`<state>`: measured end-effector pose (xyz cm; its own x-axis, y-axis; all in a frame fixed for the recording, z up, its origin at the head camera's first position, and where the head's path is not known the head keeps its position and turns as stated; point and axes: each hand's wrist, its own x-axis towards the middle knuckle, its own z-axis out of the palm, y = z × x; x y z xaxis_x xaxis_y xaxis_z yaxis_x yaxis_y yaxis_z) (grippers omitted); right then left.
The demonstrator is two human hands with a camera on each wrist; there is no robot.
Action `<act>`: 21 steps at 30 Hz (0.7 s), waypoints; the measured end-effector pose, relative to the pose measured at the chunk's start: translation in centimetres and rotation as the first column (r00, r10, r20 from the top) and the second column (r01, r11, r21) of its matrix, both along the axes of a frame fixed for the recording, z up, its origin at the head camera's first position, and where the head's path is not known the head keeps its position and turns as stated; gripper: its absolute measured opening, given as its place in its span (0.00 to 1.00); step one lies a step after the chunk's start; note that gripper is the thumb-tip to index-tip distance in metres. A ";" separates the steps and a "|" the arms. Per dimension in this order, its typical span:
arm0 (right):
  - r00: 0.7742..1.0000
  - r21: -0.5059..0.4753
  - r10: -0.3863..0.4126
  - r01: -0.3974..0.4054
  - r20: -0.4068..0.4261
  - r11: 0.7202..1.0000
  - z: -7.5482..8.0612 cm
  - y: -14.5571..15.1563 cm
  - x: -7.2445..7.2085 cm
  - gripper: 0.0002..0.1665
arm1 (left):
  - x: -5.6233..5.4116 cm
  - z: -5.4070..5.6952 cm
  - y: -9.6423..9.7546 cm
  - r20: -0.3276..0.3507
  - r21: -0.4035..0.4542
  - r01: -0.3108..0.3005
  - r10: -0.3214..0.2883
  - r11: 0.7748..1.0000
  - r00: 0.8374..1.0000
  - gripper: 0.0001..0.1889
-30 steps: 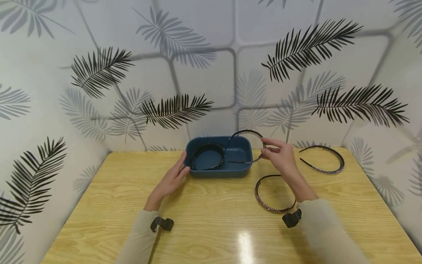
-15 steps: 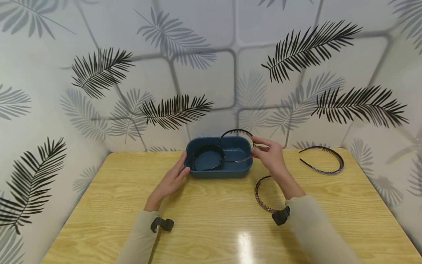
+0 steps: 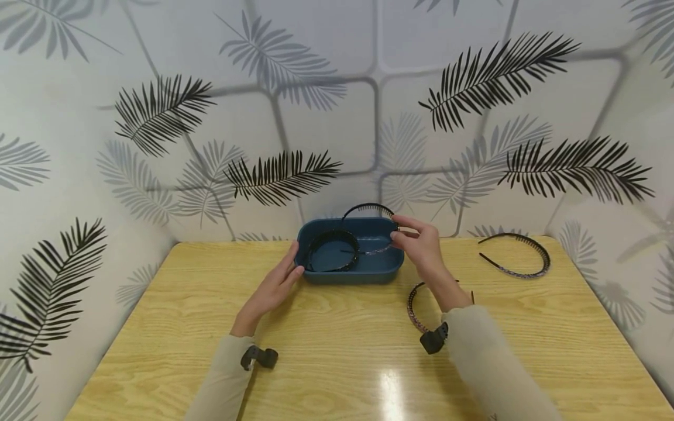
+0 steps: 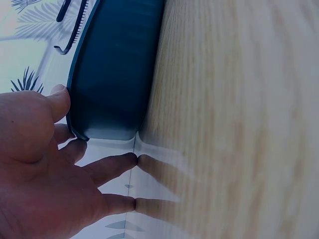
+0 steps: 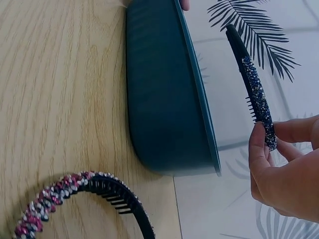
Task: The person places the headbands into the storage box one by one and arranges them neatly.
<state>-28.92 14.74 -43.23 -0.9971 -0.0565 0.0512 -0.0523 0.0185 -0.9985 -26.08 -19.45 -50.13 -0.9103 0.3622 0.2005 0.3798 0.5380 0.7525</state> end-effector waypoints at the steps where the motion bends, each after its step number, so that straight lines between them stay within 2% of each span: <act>1: 1.000 0.000 0.000 0.000 0.004 1.000 0.0 -0.1 -0.1 0.28 | 0.0 0.0 0.0 0.000 -0.001 0.000 0.000 1.000 1.000 0.34; 21: 0.999 -0.048 0.029 -0.027 0.042 0.998 -1.7 -2.6 -0.9 0.29 | -0.1 0.0 -0.1 -0.023 -0.007 0.006 -0.006 1.000 1.000 0.34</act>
